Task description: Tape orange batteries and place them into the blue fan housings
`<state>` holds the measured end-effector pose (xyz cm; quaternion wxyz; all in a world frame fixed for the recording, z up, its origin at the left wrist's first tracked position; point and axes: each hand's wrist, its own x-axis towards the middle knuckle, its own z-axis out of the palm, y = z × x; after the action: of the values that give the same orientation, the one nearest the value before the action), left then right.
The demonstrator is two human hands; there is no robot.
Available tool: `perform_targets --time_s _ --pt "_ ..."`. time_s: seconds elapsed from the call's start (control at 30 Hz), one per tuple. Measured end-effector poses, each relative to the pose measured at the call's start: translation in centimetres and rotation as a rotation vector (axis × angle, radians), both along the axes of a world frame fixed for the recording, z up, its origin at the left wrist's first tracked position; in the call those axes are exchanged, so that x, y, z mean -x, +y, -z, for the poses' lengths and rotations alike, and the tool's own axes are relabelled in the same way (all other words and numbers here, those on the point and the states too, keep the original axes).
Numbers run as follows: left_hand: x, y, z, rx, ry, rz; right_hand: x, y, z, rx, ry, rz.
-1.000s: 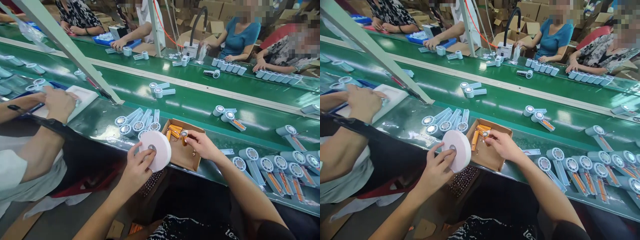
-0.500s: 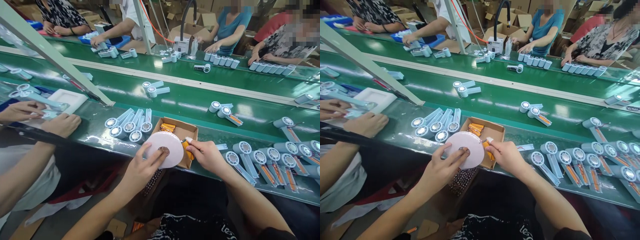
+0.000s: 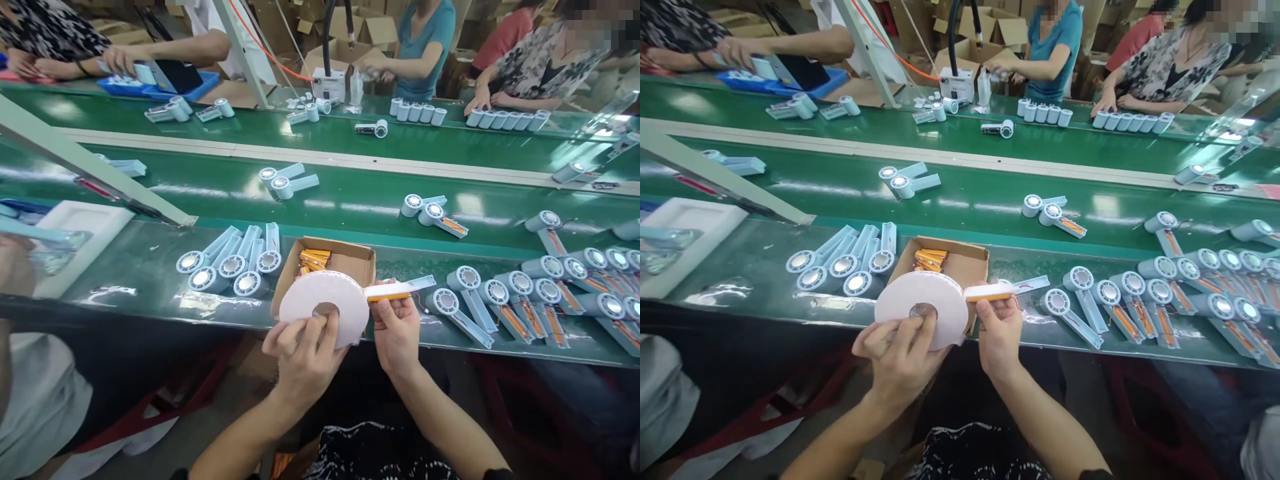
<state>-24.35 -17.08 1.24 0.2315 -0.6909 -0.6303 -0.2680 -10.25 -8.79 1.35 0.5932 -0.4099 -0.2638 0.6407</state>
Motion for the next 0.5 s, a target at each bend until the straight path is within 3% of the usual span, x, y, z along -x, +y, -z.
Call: perform_targets --time_s 0.07,0.13,0.23,0.27,0.37,0.43,0.5 --pt "-1.5 -0.4 0.3 0.017 -0.086 0.019 -1.1 1.0 -0.9 -0.020 -0.010 -0.002" --pt "-1.6 -0.6 0.2 0.053 -0.119 0.077 -4.2 4.0 -3.1 -0.135 -0.070 0.054" --pt "1.7 1.1 -0.1 0.138 -0.088 0.049 -10.5 9.4 -6.2 -0.414 -0.170 0.484" --pt "3.6 2.3 -0.3 0.198 -0.078 0.007 -12.3 10.4 -6.6 -0.431 -0.230 0.496" --pt "10.1 6.5 -0.8 0.499 -0.074 -0.085 -16.2 9.3 -4.7 -0.361 -0.268 0.439" --pt "13.2 8.6 -1.4 0.671 -0.080 -0.081 -18.5 5.5 -1.7 -0.256 -0.239 0.391" --pt "14.2 9.9 -2.2 0.684 -0.079 -0.033 -21.5 0.9 1.7 -0.099 -0.267 0.408"
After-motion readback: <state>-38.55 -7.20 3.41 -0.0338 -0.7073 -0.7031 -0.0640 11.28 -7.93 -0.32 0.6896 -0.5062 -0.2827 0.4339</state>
